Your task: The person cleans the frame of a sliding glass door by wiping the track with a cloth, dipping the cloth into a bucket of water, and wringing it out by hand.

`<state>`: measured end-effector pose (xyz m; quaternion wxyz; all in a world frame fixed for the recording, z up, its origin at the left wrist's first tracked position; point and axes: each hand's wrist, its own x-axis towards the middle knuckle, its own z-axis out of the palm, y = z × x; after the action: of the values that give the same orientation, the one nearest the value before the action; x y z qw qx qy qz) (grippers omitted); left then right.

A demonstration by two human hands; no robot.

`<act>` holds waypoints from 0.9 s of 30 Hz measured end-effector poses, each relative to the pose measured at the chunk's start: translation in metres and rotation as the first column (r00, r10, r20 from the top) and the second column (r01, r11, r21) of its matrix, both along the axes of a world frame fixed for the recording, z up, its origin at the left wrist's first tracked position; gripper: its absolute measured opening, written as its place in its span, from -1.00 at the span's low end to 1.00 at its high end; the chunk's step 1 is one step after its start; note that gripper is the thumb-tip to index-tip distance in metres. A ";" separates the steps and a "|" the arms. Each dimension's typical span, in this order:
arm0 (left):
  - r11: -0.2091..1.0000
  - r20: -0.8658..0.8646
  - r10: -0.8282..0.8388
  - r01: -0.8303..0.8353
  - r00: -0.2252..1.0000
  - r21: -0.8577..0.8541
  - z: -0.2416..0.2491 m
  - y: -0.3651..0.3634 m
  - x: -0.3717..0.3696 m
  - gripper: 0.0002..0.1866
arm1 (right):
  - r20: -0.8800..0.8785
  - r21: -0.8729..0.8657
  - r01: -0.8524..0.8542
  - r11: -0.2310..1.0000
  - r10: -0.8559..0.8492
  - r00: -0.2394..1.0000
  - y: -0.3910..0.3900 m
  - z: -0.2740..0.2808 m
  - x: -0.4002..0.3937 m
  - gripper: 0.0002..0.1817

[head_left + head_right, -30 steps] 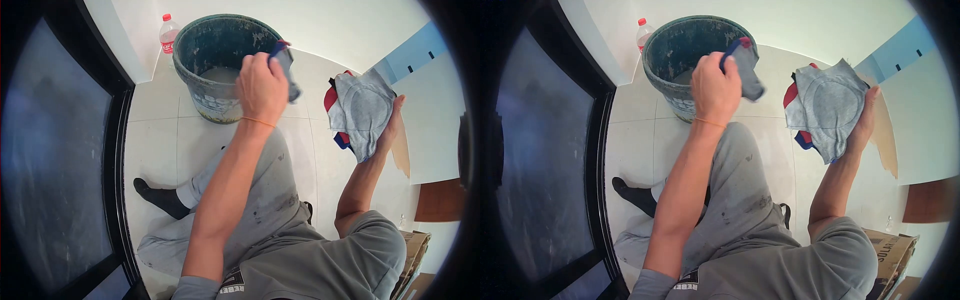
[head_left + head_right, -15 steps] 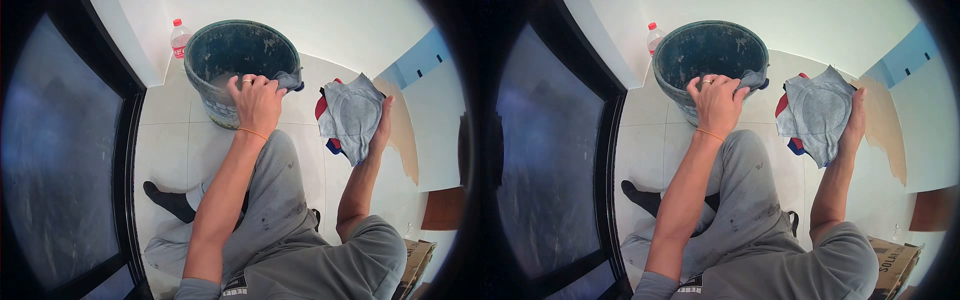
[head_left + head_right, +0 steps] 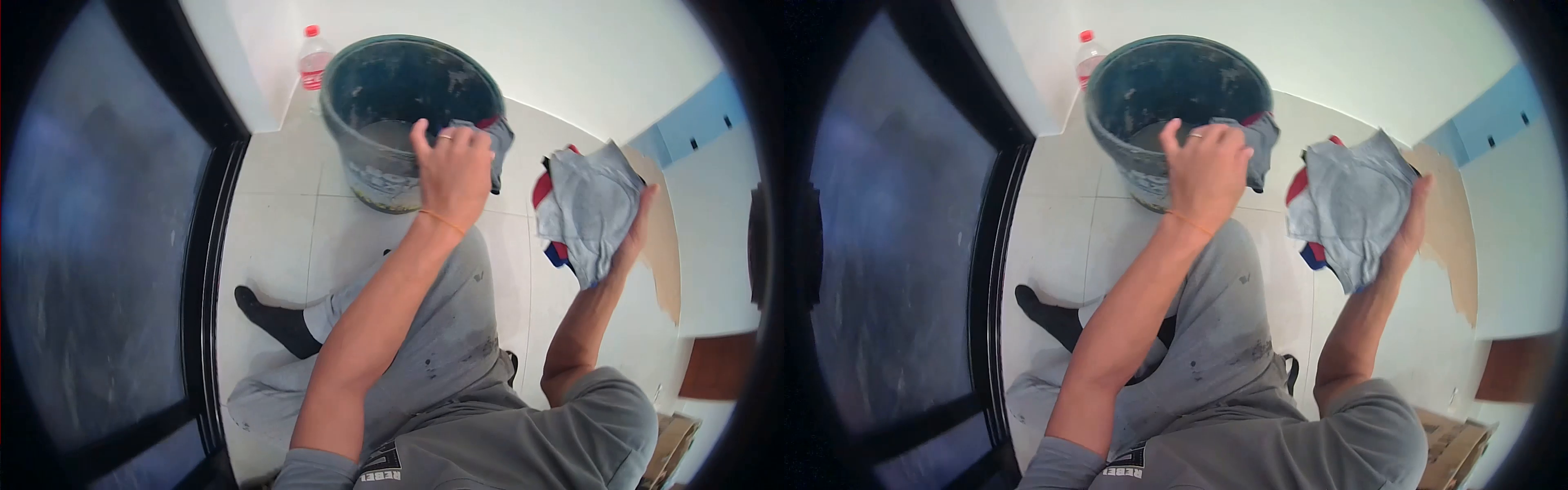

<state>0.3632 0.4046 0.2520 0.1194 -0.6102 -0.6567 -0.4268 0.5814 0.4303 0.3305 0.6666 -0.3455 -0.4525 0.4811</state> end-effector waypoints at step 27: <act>0.758 0.808 0.467 -0.634 0.359 -0.156 -0.127 -0.264 -0.209 -0.47 | 0.458 -0.137 -0.880 0.455 0.817 0.351 -0.233 -0.185 -0.343 -0.38</act>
<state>0.1544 0.1403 0.1248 -0.0022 -0.0739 -0.7584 -0.6476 0.2389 0.1974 0.1456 0.2124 -0.1186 -0.7399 0.6272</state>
